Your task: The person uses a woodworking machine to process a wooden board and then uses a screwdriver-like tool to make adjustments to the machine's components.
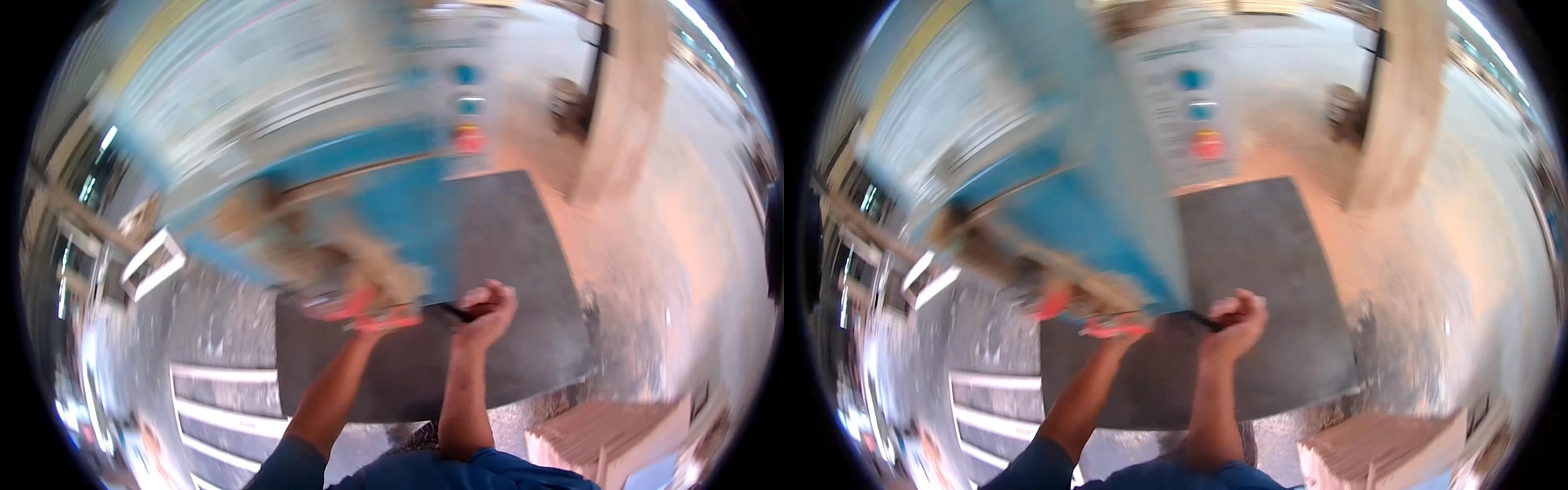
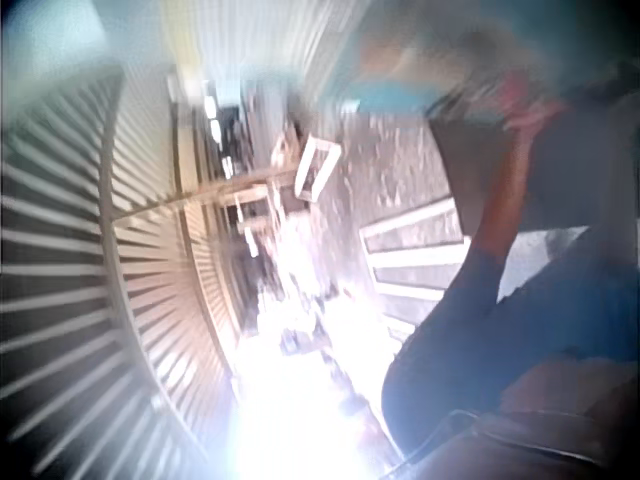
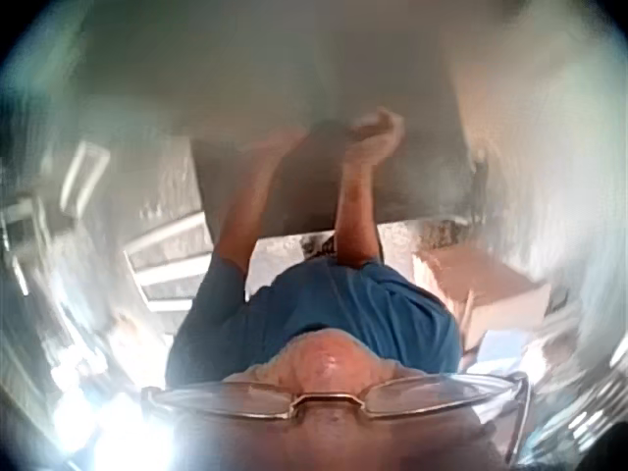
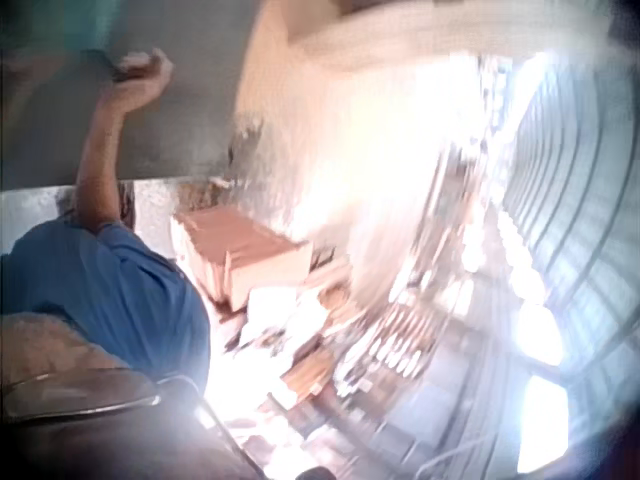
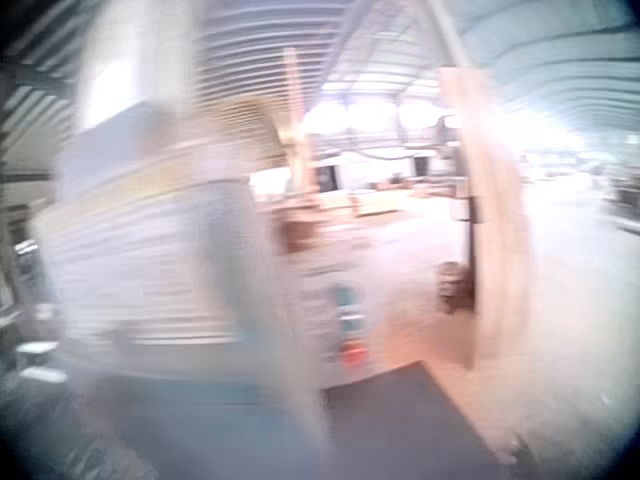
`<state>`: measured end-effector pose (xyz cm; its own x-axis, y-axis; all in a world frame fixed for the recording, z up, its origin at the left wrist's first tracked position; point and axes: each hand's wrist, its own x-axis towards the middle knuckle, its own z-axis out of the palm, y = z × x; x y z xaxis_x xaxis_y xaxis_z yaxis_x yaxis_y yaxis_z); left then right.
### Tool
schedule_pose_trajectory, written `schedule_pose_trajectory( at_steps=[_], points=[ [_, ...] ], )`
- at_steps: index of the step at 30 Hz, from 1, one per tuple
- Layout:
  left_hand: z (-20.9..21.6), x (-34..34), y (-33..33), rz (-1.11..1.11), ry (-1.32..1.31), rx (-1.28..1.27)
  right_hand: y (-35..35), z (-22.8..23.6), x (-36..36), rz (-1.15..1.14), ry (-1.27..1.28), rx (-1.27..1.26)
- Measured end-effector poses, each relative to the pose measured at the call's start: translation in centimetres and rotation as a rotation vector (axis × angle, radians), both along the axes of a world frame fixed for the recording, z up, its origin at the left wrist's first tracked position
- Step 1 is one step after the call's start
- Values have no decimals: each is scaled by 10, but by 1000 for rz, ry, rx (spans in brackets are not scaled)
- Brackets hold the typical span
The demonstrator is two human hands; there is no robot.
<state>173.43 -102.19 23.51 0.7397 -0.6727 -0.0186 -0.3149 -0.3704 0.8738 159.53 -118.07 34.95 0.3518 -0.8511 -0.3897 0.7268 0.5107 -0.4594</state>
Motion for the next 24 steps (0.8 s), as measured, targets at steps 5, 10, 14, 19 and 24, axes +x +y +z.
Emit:
schedule_pose_trajectory(
  at_steps=[5,10,14,19,24],
  points=[
    [5,-19,-20,-38,143,-182,-11,-9,-4,-39,-89,24],
    [18,-26,-34,-11,244,-335,-13,-26,-3,-129,86,-72],
    [13,-27,-45,16,341,-515,-20,-31,7,-273,300,-63],
    [28,-35,-50,-103,411,-1034,-46,-47,15,-334,653,-231],
    [45,-53,-59,-283,836,-1553,-80,-77,25,-257,580,-232]
  ],
)
